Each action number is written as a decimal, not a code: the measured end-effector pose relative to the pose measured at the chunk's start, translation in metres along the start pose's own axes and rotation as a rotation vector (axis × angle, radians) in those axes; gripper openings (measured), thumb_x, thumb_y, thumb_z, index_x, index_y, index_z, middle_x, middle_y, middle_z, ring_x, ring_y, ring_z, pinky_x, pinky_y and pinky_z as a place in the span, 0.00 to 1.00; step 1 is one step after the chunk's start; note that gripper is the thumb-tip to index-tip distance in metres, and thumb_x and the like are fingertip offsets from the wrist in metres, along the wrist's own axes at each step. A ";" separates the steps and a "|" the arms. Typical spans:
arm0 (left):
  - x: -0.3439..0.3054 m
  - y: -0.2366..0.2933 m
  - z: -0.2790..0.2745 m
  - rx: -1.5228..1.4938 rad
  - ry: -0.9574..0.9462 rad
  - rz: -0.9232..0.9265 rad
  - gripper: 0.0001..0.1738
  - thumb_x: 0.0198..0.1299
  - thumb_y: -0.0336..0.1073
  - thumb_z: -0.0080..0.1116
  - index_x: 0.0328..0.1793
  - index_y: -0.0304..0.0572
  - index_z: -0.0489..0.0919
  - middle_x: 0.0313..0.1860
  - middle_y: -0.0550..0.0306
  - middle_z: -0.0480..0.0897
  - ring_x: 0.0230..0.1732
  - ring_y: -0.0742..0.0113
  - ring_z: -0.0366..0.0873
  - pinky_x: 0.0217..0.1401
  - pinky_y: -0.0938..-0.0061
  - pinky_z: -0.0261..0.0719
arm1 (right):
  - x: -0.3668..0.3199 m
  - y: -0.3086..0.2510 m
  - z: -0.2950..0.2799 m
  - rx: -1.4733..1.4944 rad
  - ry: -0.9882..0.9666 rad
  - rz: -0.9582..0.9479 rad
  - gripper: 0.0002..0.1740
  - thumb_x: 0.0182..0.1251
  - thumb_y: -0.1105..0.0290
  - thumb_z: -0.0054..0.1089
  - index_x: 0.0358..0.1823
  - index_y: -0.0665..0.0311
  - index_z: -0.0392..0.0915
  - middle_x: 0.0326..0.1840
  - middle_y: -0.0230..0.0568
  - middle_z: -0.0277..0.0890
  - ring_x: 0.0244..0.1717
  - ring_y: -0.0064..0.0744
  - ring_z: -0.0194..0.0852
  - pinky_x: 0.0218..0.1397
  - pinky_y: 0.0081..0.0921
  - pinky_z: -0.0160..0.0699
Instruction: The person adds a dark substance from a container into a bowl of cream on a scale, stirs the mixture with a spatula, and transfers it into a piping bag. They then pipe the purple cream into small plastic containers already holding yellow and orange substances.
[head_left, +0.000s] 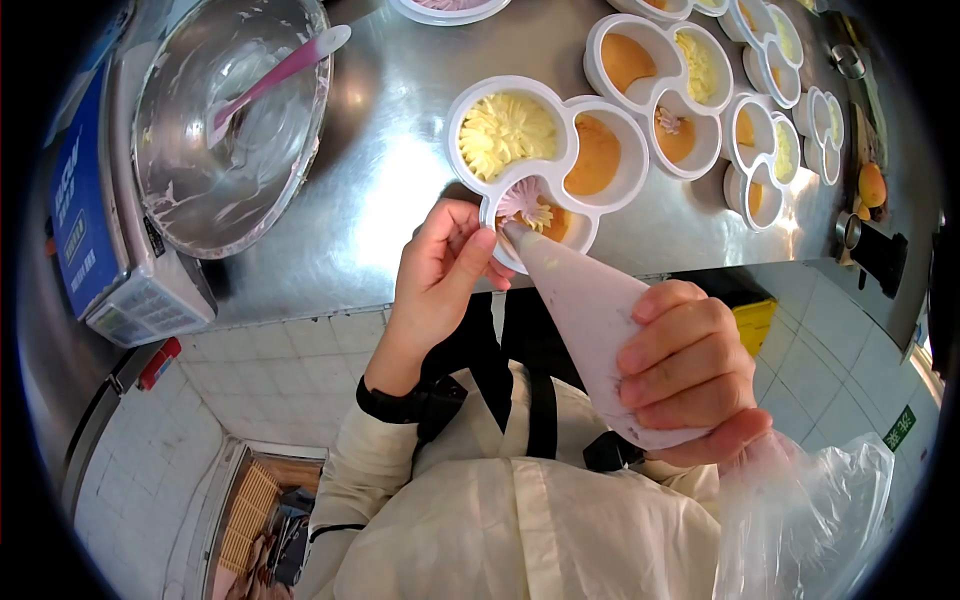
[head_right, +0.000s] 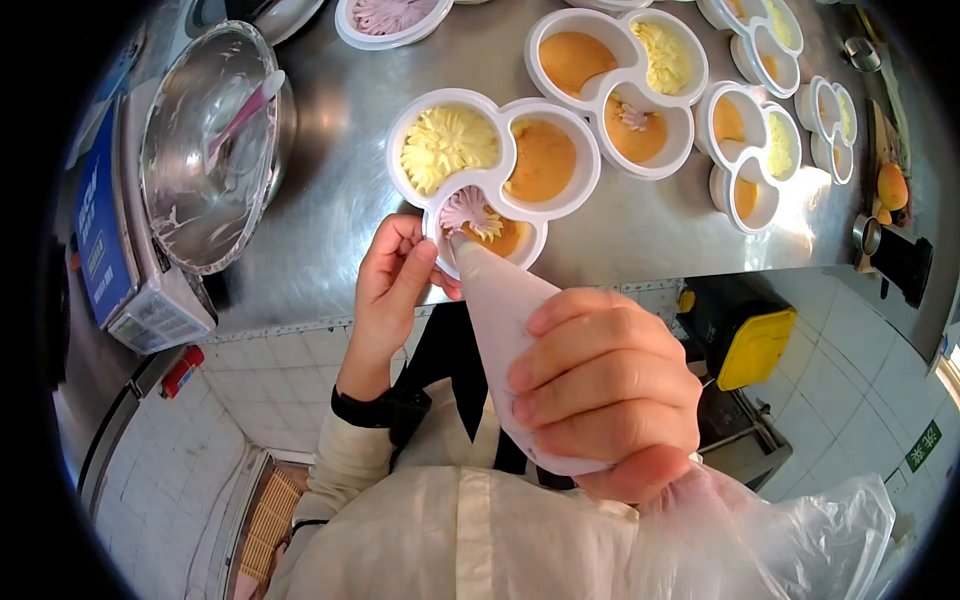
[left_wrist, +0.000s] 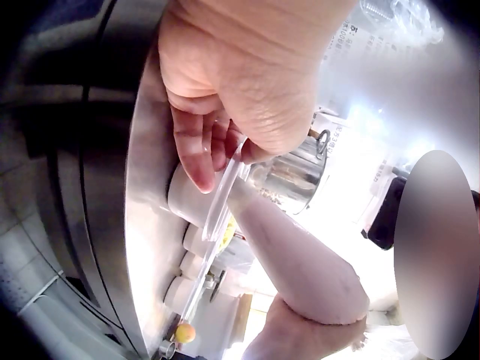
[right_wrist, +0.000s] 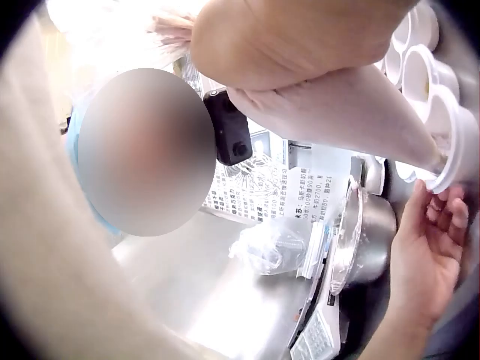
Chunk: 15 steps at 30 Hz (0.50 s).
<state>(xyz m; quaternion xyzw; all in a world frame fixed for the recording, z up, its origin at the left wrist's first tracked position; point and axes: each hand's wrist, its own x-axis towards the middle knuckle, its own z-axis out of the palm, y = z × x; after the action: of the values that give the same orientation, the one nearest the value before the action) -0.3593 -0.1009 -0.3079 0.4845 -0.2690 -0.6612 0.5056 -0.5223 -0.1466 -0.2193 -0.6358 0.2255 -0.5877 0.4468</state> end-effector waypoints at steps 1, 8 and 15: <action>0.000 0.000 0.000 0.001 0.001 -0.001 0.08 0.65 0.34 0.43 0.40 0.34 0.64 0.32 0.54 0.75 0.25 0.72 0.76 0.29 0.80 0.76 | 0.000 0.001 -0.001 0.008 -0.011 0.011 0.32 0.71 0.57 0.24 0.11 0.62 0.68 0.15 0.38 0.72 0.20 0.34 0.72 0.32 0.34 0.73; 0.000 0.000 0.000 -0.015 0.002 0.019 0.07 0.64 0.32 0.45 0.40 0.34 0.67 0.30 0.57 0.76 0.27 0.76 0.76 0.29 0.83 0.77 | -0.001 0.001 0.001 0.030 0.024 0.002 0.32 0.70 0.58 0.24 0.10 0.62 0.67 0.14 0.38 0.71 0.19 0.34 0.72 0.31 0.34 0.73; 0.000 -0.001 0.000 0.001 0.003 0.030 0.07 0.64 0.32 0.45 0.40 0.35 0.66 0.29 0.57 0.76 0.26 0.76 0.76 0.28 0.83 0.77 | 0.000 0.002 -0.006 0.017 0.006 -0.007 0.30 0.70 0.59 0.25 0.11 0.62 0.67 0.15 0.38 0.72 0.20 0.34 0.72 0.31 0.34 0.73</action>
<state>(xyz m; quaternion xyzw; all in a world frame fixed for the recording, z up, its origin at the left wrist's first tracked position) -0.3598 -0.1005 -0.3091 0.4815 -0.2759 -0.6529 0.5155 -0.5273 -0.1491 -0.2211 -0.6309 0.2198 -0.5930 0.4495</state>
